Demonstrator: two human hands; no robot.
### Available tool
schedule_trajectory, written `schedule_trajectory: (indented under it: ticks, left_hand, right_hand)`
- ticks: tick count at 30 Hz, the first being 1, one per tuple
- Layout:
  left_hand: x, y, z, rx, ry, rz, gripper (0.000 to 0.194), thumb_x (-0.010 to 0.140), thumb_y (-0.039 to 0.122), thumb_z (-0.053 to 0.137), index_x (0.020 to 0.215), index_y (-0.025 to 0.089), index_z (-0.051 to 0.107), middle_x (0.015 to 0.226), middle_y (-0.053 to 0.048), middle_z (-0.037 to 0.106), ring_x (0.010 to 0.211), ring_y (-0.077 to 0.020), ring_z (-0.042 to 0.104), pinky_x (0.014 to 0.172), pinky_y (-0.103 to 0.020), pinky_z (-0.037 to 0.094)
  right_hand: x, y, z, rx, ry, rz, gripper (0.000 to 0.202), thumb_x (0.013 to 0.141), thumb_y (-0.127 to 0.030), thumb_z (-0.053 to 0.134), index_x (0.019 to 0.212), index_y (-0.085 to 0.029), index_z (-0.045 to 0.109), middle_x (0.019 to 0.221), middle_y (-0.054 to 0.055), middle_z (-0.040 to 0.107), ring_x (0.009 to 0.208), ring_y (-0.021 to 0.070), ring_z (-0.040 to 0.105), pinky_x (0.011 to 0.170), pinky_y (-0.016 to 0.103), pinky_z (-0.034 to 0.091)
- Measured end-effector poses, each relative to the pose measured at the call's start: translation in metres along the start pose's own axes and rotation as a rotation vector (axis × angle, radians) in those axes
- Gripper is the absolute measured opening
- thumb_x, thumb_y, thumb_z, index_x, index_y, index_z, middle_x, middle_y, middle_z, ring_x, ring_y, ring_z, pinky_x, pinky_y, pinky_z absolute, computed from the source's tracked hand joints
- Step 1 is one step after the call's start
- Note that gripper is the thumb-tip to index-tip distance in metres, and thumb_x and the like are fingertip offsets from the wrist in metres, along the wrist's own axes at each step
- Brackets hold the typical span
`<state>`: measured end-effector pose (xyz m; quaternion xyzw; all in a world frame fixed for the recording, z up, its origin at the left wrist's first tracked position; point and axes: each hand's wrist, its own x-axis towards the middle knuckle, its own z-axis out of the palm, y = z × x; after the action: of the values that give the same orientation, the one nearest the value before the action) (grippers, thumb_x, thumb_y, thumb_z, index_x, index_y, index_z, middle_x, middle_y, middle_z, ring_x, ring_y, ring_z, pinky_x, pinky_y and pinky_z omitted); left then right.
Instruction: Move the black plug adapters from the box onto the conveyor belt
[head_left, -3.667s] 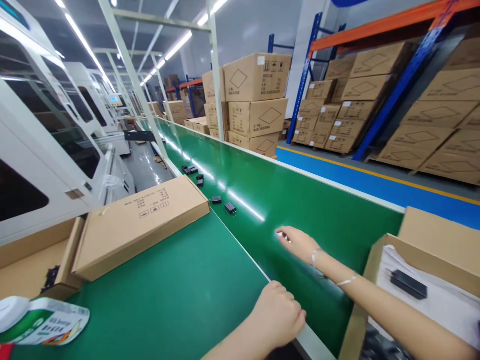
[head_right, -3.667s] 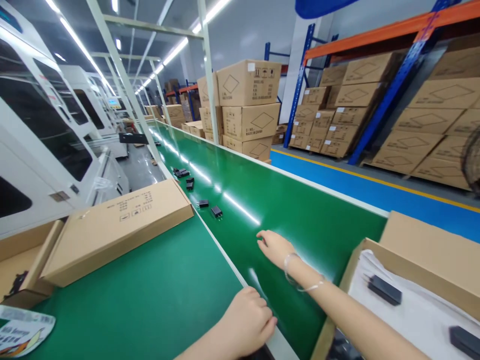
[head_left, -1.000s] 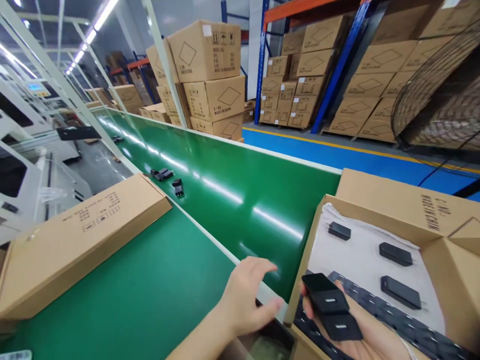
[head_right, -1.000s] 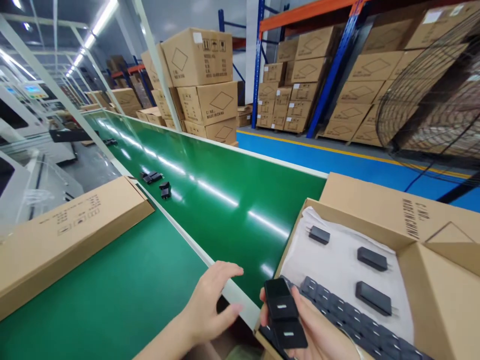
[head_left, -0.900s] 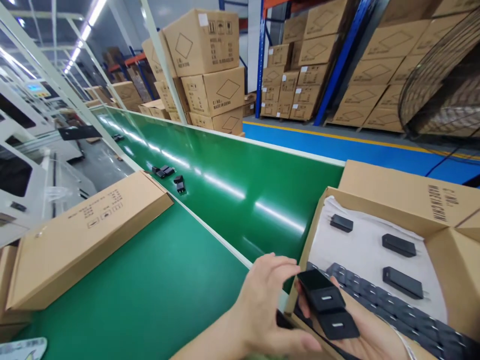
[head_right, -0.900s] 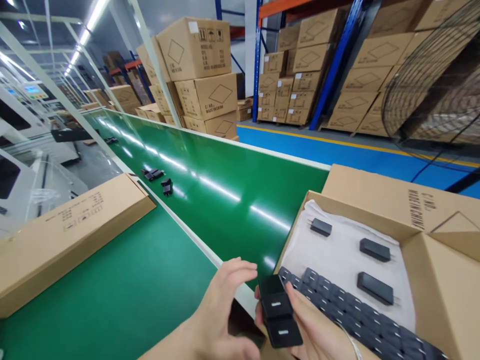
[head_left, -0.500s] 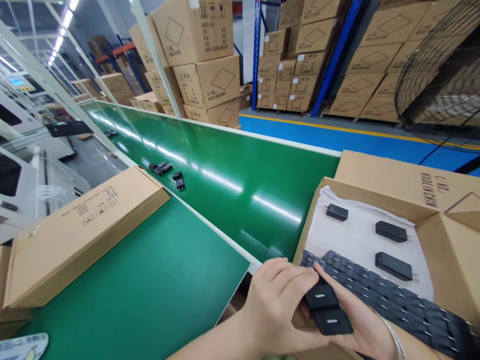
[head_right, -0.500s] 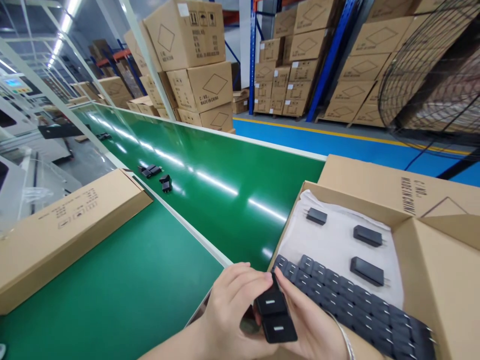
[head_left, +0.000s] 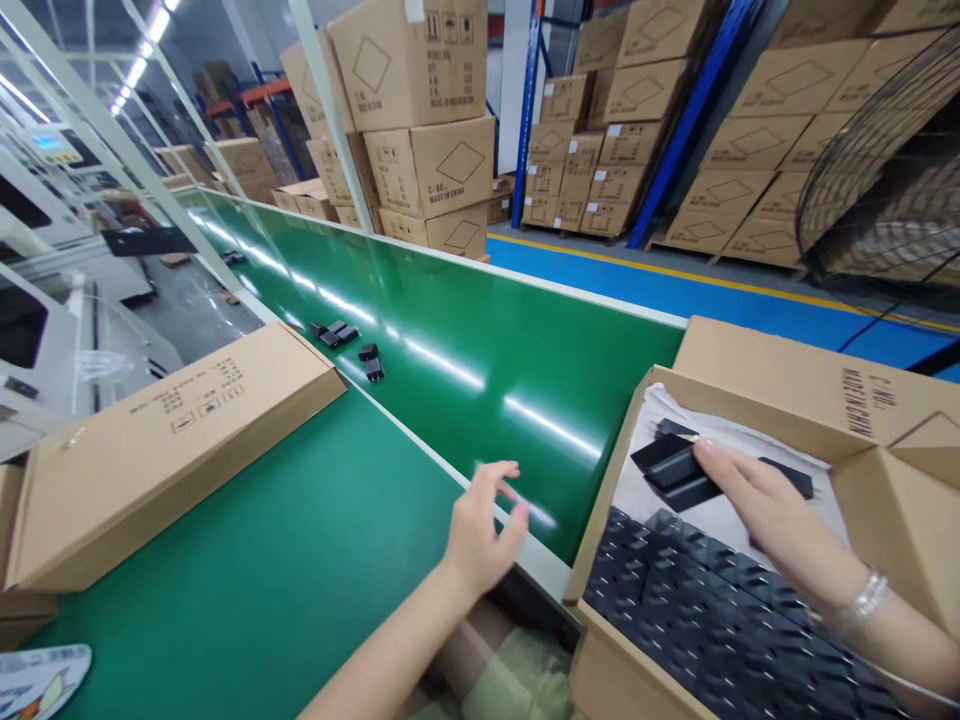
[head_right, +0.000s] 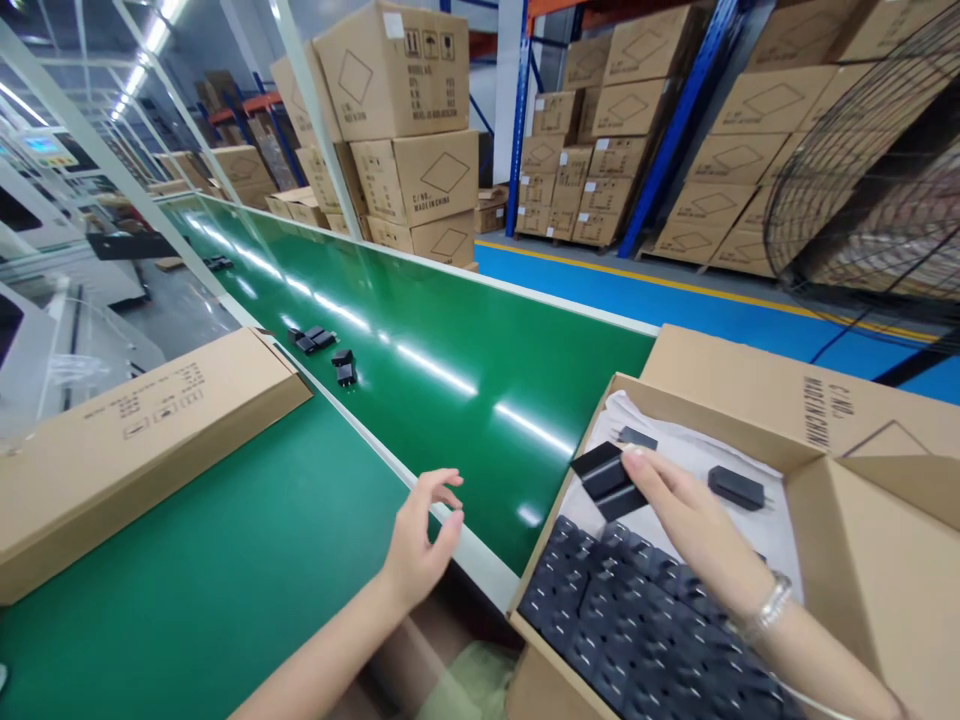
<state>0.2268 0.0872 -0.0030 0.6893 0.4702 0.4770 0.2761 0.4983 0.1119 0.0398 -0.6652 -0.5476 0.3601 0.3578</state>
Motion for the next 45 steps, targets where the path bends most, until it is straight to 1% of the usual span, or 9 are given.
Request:
schedule_trajectory:
  ticks: [4,7,10,17,23,29,35,40,45]
  left_hand:
    - [0.012,-0.021,-0.007,-0.088,0.064,-0.297,0.026,0.087,0.024,0.041,0.111,0.019,0.049,0.084,-0.003,0.064,0.075,-0.0154,0.062,0.071,-0.028,0.048]
    - [0.014,-0.021,-0.008,-0.13,0.042,-0.372,0.024,0.086,0.023,0.041,0.108,0.02,0.051,0.075,0.0,0.062,0.07,-0.0146,0.061,0.068,-0.026,0.046]
    - [0.014,-0.018,-0.008,-0.143,0.014,-0.398,0.023,0.086,0.023,0.041,0.105,0.019,0.054,0.068,0.001,0.06,0.066,-0.0141,0.059,0.065,-0.025,0.045]
    - [0.013,-0.015,-0.008,-0.103,-0.028,-0.386,0.021,0.086,0.024,0.041,0.101,0.02,0.056,0.067,0.001,0.06,0.068,-0.0147,0.06,0.063,-0.023,0.044]
    - [0.013,-0.015,-0.007,-0.065,-0.048,-0.384,0.021,0.085,0.022,0.041,0.098,0.02,0.057,0.068,0.001,0.06,0.07,-0.0137,0.061,0.065,-0.022,0.046]
    - [0.011,-0.017,-0.007,0.014,-0.088,-0.344,0.019,0.084,0.02,0.043,0.093,0.021,0.059,0.068,0.002,0.062,0.069,-0.0133,0.06,0.065,-0.022,0.046]
    - [0.01,-0.016,-0.006,0.106,-0.11,-0.306,0.019,0.086,0.02,0.041,0.086,0.022,0.06,0.067,0.002,0.062,0.066,-0.013,0.059,0.061,-0.022,0.042]
    - [0.011,-0.017,-0.006,0.142,-0.119,-0.295,0.021,0.087,0.02,0.04,0.084,0.022,0.061,0.068,0.002,0.062,0.065,-0.0127,0.058,0.063,-0.022,0.042]
    - [0.01,-0.016,-0.005,0.14,-0.127,-0.333,0.022,0.086,0.02,0.04,0.085,0.023,0.062,0.068,0.002,0.063,0.067,-0.013,0.059,0.064,-0.022,0.042]
  right_hand:
    - [0.028,0.024,-0.003,-0.766,0.121,-0.385,0.078,0.08,-0.08,0.023,0.091,-0.016,0.065,0.075,0.011,0.066,0.071,0.0298,0.06,0.066,0.04,0.04]
    - [0.028,0.033,0.009,-0.996,0.169,-0.554,0.083,0.085,-0.075,0.009,0.091,-0.013,0.064,0.062,0.01,0.061,0.066,0.0282,0.059,0.064,0.037,0.036]
    - [0.025,0.037,0.018,-0.996,0.116,-0.579,0.074,0.088,-0.072,0.015,0.091,-0.016,0.064,0.057,0.006,0.059,0.064,0.0245,0.058,0.066,0.035,0.036]
    - [0.02,0.045,0.022,-0.857,-0.162,-0.486,0.058,0.089,-0.066,0.028,0.083,-0.02,0.061,0.064,0.003,0.062,0.062,0.0195,0.058,0.075,0.037,0.041]
    - [0.02,0.048,0.018,-0.717,-0.403,-0.411,0.05,0.09,-0.061,0.03,0.095,-0.022,0.06,0.098,0.007,0.068,0.088,0.0233,0.063,0.082,0.038,0.045]
    - [0.022,0.041,0.014,-0.567,-0.571,-0.24,0.053,0.092,-0.061,0.022,0.094,-0.024,0.059,0.1,0.006,0.067,0.095,0.0244,0.062,0.087,0.039,0.047]
    - [0.017,0.049,0.02,-0.621,-0.439,-0.315,0.056,0.089,-0.064,0.029,0.101,-0.021,0.062,0.114,0.01,0.064,0.107,0.0272,0.058,0.088,0.039,0.049]
    - [0.017,0.05,0.021,-0.712,-0.344,-0.393,0.058,0.089,-0.063,0.027,0.097,-0.02,0.065,0.109,0.01,0.066,0.099,0.0267,0.062,0.084,0.04,0.051]
    - [0.014,0.041,0.017,-0.749,-0.274,-0.393,0.055,0.089,-0.062,0.028,0.095,-0.022,0.064,0.105,0.008,0.067,0.095,0.0256,0.063,0.08,0.039,0.052]
